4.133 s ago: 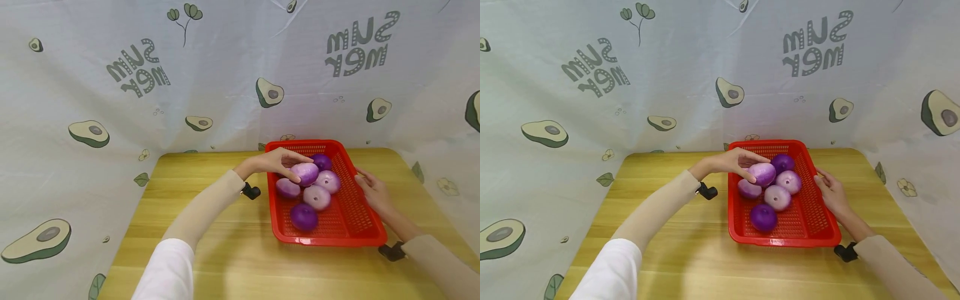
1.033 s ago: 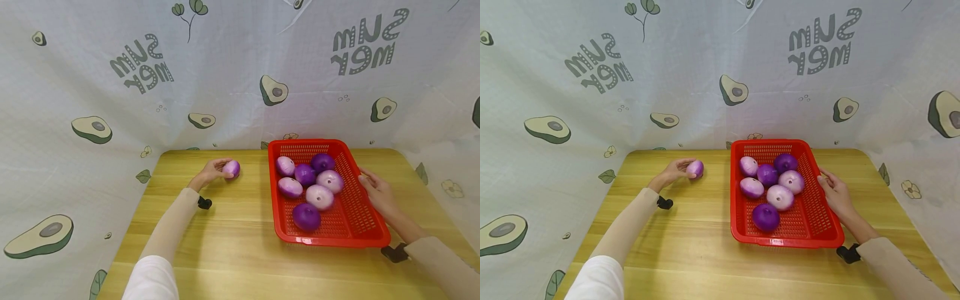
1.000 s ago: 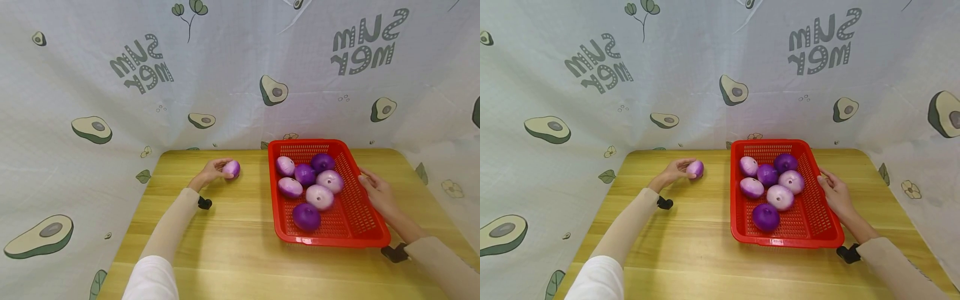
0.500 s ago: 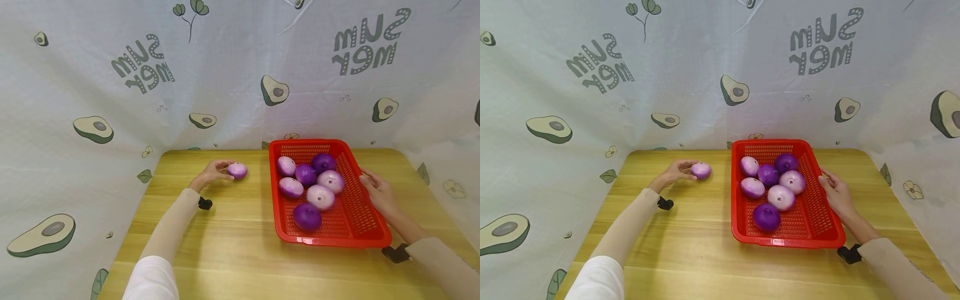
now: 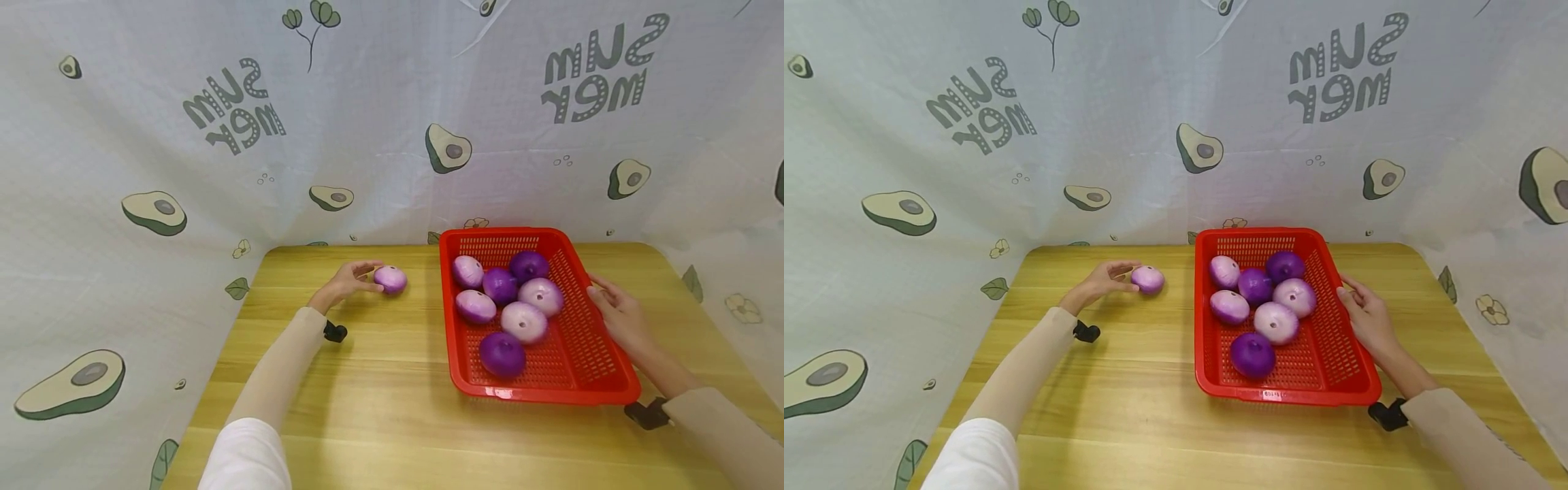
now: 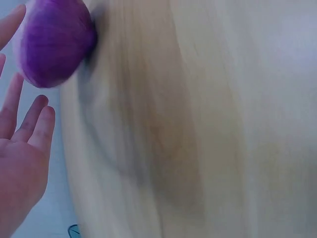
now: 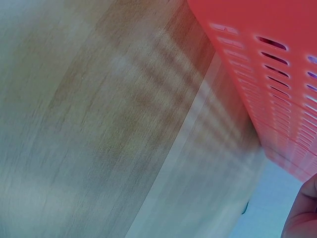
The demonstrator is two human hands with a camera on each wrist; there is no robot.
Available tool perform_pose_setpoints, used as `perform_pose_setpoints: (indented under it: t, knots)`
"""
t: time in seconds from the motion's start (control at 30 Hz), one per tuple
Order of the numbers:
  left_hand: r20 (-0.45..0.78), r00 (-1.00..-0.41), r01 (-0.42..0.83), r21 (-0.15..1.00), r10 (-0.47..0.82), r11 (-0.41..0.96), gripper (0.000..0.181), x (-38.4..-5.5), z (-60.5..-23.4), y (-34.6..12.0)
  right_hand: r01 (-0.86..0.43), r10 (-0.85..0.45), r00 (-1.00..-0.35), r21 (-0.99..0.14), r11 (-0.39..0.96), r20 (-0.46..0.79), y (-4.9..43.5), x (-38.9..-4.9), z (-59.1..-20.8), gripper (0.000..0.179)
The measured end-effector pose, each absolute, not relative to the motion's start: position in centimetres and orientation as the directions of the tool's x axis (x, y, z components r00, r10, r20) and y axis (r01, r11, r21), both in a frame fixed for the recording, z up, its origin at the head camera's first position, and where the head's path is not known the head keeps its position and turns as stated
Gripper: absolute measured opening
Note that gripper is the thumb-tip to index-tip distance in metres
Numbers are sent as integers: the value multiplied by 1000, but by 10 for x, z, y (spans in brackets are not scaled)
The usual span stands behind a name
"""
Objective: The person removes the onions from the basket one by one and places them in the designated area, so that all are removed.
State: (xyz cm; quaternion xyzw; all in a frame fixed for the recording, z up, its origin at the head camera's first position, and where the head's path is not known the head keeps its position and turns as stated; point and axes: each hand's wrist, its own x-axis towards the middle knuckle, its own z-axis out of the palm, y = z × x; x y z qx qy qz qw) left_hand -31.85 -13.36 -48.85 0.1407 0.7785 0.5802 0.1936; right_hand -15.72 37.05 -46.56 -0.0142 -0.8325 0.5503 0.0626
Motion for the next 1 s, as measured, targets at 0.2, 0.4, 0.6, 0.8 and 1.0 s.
perform_pose_setpoints:
  t: [0.2,0.4,0.6,0.8,1.0]
  knots:
    - [-37,-844,70,982,535,177,62,-322,-472,-129,-63,105,-989,-937,343,104,375,-160,-469,53]
    - [38,-797,144,981,603,129,65,-323,-444,-119,-71,112,-987,-934,349,117,376,-162,-467,52]
    - [11,-736,149,978,677,145,70,-319,-419,-108,-73,109,-987,-939,336,116,374,-161,-465,52]
    - [9,-675,181,971,737,154,73,-314,-404,-91,-43,105,-991,-940,340,83,373,-161,-465,57]
    - [11,-608,180,976,794,124,73,-308,-393,-74,-26,96,-993,-929,369,65,373,-161,-466,59]
